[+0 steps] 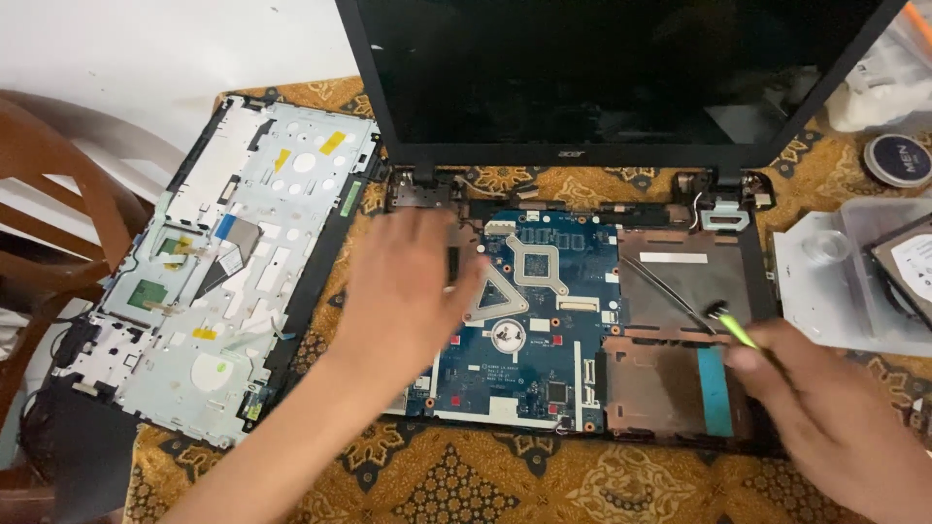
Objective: Performing final assembly steps on a laptop, including connecting internal cables and installing the fan and hard drive.
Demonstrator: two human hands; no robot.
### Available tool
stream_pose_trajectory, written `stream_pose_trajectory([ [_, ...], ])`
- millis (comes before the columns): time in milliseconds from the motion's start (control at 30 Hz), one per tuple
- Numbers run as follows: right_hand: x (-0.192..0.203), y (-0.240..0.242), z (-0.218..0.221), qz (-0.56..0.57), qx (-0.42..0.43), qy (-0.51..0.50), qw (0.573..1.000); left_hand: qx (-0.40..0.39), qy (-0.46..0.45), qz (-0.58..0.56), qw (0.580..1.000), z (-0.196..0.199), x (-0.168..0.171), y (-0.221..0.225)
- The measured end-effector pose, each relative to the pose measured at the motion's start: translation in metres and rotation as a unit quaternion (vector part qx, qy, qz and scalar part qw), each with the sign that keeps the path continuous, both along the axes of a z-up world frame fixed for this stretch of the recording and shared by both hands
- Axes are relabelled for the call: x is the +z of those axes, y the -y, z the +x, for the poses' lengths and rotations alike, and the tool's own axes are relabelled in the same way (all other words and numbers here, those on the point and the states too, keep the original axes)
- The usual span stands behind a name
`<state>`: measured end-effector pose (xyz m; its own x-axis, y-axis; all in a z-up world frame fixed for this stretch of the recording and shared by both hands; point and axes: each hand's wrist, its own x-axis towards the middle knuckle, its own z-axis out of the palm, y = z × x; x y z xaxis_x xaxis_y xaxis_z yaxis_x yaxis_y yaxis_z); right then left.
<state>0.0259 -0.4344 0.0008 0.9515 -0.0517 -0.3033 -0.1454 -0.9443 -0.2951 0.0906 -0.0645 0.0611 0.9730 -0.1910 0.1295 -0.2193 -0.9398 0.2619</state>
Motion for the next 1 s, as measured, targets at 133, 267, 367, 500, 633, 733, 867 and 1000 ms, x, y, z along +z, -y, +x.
stream_pose_trajectory([
  [133, 0.029, -0.04, 0.022, 0.023, 0.055, -0.052, 0.997, -0.035, -0.054, -0.002, 0.998, -0.002, -0.022, 0.017],
  [267, 0.031, -0.059, 0.034, 0.067, 0.126, -0.01, 0.99, -0.038, -0.055, -0.053, 0.996, -0.004, -0.029, 0.02],
  [367, 0.026, -0.061, 0.038, 0.044, 0.128, -0.021, 0.991, -0.019, -0.092, -0.128, 0.987, -0.003, -0.023, 0.018],
  [500, 0.018, -0.055, 0.04, 0.035, 0.118, -0.032, 0.992, 0.045, -0.199, -0.219, 0.954, 0.003, -0.011, 0.016],
  [633, 0.01, -0.05, 0.043, 0.05, 0.108, -0.044, 0.992, 0.051, -0.206, -0.224, 0.951, 0.005, -0.011, 0.014],
  [733, 0.009, -0.048, 0.043, 0.056, 0.105, -0.033, 0.992, 0.028, -0.203, -0.168, 0.964, 0.006, -0.013, 0.016],
  [867, 0.009, -0.046, 0.042, 0.065, 0.093, -0.016, 0.993, 0.044, -0.229, -0.205, 0.951, 0.008, 0.001, 0.018],
  [1000, 0.007, -0.044, 0.042, 0.053, 0.089, -0.026, 0.994, 0.072, -0.283, -0.22, 0.931, 0.011, 0.01, 0.015],
])
